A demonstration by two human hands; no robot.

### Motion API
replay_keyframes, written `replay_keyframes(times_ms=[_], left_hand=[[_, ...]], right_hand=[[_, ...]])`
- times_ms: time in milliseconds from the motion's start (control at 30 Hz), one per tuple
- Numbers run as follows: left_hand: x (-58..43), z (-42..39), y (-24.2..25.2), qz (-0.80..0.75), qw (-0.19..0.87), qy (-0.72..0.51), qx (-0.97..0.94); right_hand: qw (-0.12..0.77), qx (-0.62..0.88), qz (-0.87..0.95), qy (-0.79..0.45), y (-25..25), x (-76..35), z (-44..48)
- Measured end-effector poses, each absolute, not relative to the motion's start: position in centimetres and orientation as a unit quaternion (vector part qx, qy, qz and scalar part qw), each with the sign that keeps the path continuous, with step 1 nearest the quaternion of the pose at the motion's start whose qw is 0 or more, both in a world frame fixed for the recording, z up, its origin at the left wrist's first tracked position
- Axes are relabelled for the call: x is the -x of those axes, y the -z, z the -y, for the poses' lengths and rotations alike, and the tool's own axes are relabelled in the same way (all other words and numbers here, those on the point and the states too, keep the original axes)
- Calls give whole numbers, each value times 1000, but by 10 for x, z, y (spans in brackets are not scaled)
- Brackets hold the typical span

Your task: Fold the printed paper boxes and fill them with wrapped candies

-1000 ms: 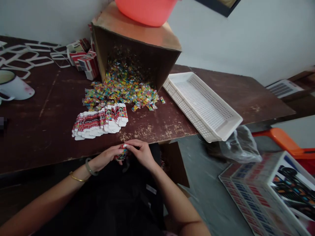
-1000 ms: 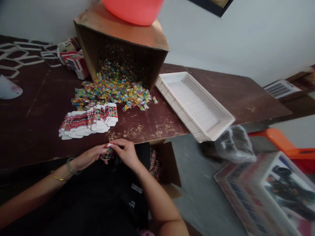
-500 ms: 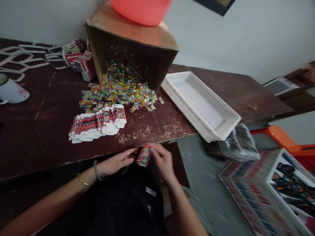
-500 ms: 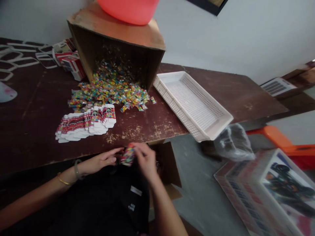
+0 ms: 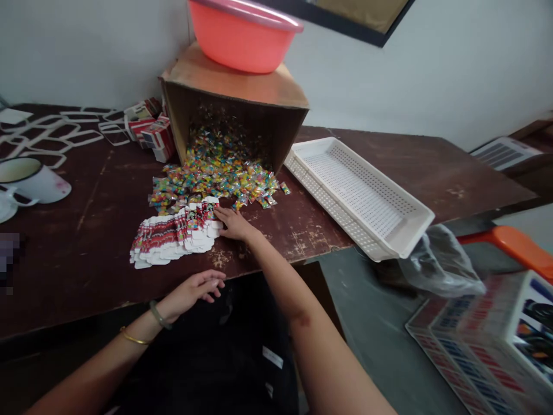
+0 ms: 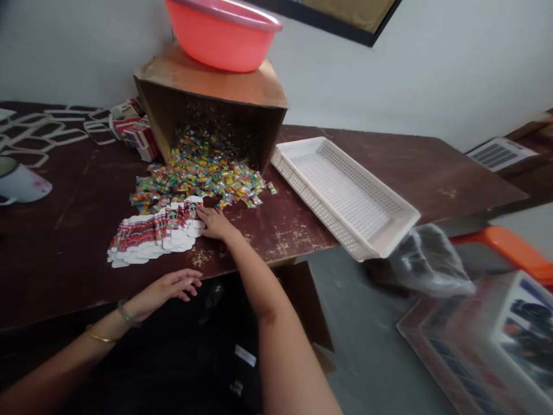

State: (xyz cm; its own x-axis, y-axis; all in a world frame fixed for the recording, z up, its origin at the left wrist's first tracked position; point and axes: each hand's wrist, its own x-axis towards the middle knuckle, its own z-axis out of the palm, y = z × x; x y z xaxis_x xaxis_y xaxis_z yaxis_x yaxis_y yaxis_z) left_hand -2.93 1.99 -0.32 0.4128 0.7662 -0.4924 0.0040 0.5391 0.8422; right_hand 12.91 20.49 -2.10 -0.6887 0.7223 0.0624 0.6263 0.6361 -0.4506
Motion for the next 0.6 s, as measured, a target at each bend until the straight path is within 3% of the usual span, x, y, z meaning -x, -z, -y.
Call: replay_keyframes(times_ms=[167, 367, 500, 600], left_hand=[[47, -21, 1, -474, 751, -265, -375], [43, -37, 5, -418, 795, -354, -260], [24, -49, 17, -466, 756, -375, -267], [14, -52, 25, -524, 689, -401, -298]], right_hand=[[140, 358, 907, -172, 21, -147, -197], [242, 427, 858, -149, 30, -183, -90], [309, 389, 840, -218, 36, -173, -32], [368, 458, 747, -309, 32, -161, -30]])
